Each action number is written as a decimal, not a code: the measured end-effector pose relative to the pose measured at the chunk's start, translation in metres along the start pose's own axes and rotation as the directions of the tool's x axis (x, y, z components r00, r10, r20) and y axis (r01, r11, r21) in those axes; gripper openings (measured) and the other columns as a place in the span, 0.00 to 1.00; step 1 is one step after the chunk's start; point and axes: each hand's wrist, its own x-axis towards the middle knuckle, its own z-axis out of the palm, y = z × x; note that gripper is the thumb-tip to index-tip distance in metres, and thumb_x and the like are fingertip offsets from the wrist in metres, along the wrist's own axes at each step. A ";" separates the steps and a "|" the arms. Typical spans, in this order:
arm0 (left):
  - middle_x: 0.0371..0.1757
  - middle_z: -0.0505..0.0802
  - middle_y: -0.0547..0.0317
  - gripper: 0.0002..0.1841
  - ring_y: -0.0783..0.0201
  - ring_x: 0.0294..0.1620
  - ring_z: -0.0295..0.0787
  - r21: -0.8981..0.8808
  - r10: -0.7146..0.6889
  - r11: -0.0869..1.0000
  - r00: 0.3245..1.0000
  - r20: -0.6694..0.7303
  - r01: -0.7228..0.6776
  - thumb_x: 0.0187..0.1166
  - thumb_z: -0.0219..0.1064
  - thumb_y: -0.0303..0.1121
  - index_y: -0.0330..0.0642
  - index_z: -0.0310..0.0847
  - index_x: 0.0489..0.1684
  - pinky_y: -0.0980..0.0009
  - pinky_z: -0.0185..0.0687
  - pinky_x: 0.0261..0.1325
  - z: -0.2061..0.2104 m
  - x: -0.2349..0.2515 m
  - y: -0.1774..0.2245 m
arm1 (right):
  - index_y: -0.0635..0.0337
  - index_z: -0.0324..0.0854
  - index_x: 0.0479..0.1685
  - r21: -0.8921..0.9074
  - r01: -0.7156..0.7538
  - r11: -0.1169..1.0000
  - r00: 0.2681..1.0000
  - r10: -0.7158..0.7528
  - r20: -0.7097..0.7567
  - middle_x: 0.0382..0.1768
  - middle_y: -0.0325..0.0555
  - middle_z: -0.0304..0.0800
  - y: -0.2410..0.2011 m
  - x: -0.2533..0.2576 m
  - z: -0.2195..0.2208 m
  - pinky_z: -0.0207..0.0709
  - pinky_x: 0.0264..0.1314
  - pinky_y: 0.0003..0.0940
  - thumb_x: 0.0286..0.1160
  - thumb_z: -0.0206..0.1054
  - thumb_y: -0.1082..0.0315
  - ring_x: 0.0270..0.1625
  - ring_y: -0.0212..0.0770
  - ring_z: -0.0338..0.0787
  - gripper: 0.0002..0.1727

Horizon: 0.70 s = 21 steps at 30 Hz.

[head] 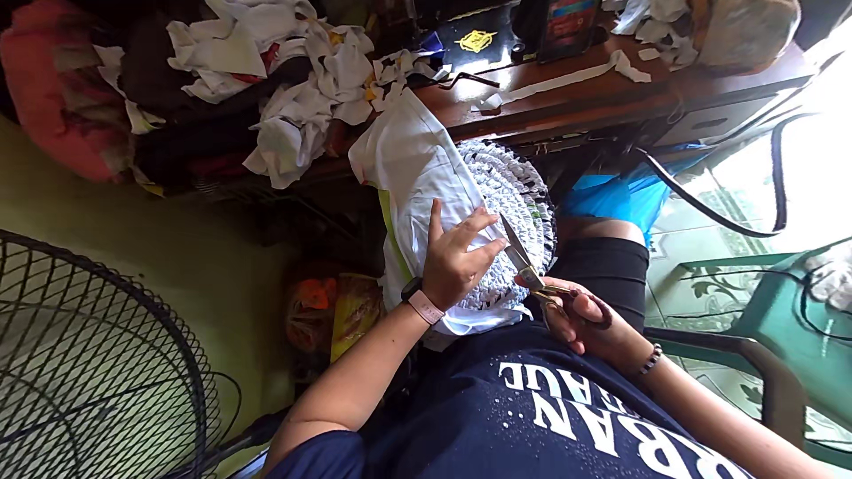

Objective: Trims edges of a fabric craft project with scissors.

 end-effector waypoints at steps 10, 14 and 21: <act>0.55 0.96 0.49 0.06 0.48 0.74 0.86 -0.001 0.004 1.000 1.000 0.014 -0.004 0.74 0.74 0.30 0.49 0.98 0.41 0.20 0.42 0.85 0.000 -0.001 -0.001 | 0.52 0.77 0.78 0.032 0.004 0.999 1.000 -0.004 -0.001 0.19 0.28 0.85 0.001 0.009 -0.002 0.78 0.19 0.17 0.71 0.70 0.35 0.17 0.24 0.84 0.40; 0.54 0.97 0.49 0.06 0.47 0.74 0.86 -0.006 0.004 1.000 1.000 0.006 -0.004 0.74 0.74 0.30 0.48 0.98 0.41 0.20 0.42 0.85 -0.001 0.000 -0.001 | 0.52 0.76 0.79 0.031 0.016 0.999 1.000 -0.016 0.004 0.19 0.28 0.86 0.003 0.009 -0.002 0.78 0.19 0.17 0.72 0.70 0.35 0.17 0.23 0.84 0.40; 0.54 0.97 0.49 0.06 0.46 0.74 0.86 -0.003 0.006 1.000 1.000 0.014 -0.006 0.74 0.74 0.29 0.49 0.98 0.40 0.19 0.42 0.84 0.000 -0.001 -0.001 | 0.52 0.75 0.80 0.032 0.022 0.999 1.000 -0.022 0.019 0.21 0.28 0.87 0.006 0.007 -0.004 0.80 0.21 0.17 0.75 0.68 0.37 0.19 0.23 0.85 0.39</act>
